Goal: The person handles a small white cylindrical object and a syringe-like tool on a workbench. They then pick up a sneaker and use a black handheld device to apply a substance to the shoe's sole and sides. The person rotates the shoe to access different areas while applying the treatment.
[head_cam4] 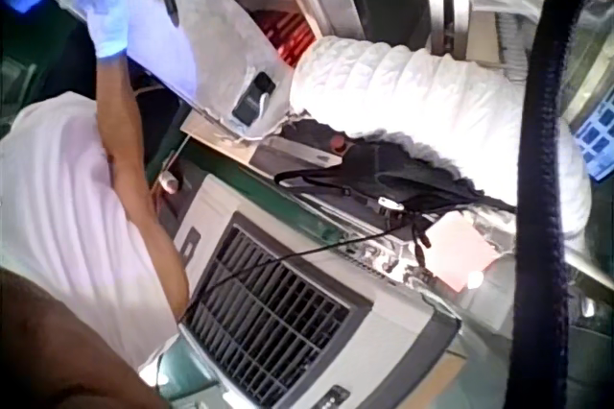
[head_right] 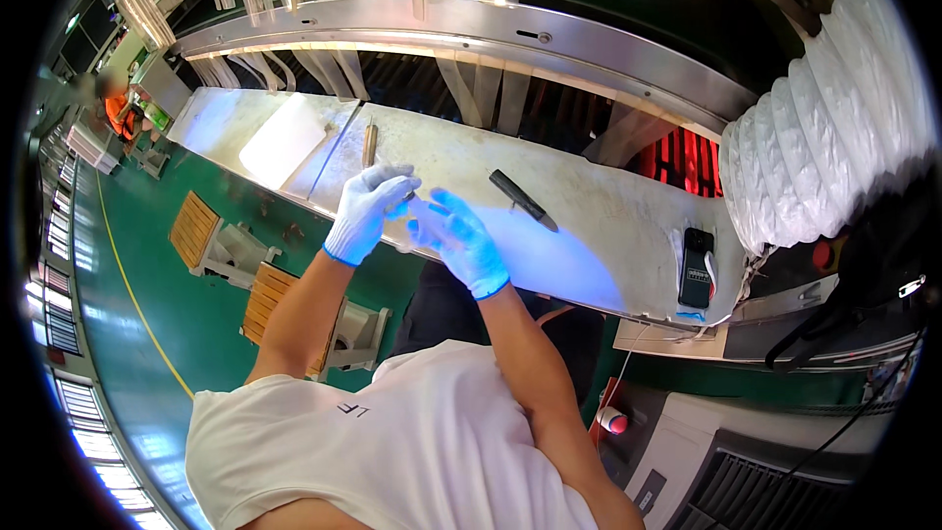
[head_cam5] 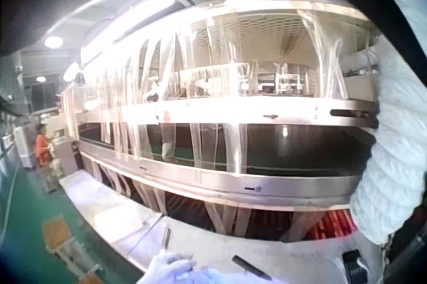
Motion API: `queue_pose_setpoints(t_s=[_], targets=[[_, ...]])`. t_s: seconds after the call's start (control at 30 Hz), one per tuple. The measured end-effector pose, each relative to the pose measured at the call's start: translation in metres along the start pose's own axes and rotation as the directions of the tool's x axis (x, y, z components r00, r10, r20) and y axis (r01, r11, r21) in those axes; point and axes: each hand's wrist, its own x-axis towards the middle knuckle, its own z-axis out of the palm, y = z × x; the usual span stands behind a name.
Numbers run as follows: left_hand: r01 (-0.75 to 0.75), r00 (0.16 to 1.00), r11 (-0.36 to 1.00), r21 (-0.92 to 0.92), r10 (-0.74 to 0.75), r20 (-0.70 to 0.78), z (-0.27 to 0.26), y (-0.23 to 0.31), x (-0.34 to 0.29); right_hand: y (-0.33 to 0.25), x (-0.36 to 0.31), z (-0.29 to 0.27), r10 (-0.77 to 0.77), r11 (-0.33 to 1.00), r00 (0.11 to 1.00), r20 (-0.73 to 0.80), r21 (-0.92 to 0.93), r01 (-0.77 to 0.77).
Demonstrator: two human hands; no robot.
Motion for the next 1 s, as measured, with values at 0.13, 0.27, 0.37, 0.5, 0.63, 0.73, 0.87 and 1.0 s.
queue_pose_setpoints(t_s=[0.13, 0.27, 0.37, 0.5, 0.63, 0.73, 0.87, 1.0], targets=[[-0.001, 1.000, 0.988, -0.154, -0.001, -0.015, 0.001, -0.019, -0.009, 0.009, 0.005, -0.007, 0.061, 0.991, 0.983, 0.172, 0.109, -0.080], [-0.031, 1.000, 0.993, -0.115, 0.031, -0.002, 0.008, -0.006, -0.016, 0.007, -0.002, -0.011, 0.041, 0.995, 0.999, 0.025, 0.090, -0.043], [-0.070, 0.998, 0.992, -0.103, 0.070, -0.001, 0.013, 0.004, -0.020, 0.005, 0.003, -0.012, 0.070, 0.980, 0.995, 0.071, 0.182, -0.082], [-0.103, 0.994, 0.988, -0.114, 0.108, 0.036, 0.015, -0.002, -0.023, 0.004, 0.005, -0.009, 0.094, 0.964, 0.990, 0.102, 0.240, -0.116], [-0.100, 0.994, 0.994, -0.053, 0.102, 0.042, 0.023, -0.004, -0.029, 0.004, 0.003, -0.005, 0.094, 0.966, 0.995, 0.040, 0.237, -0.101], [-0.126, 0.992, 0.992, -0.005, 0.126, 0.018, 0.024, -0.009, -0.029, 0.003, 0.005, -0.003, 0.085, 0.964, 0.994, 0.074, 0.248, -0.101], [-0.126, 0.992, 0.988, 0.085, 0.125, 0.022, 0.030, -0.002, -0.036, 0.003, 0.009, 0.000, 0.083, 0.960, 0.993, 0.088, 0.259, -0.103], [-0.122, 0.992, 0.986, 0.110, 0.118, 0.036, 0.037, 0.003, -0.041, 0.003, 0.012, -0.001, 0.118, 0.952, 0.990, 0.073, 0.277, -0.133]])
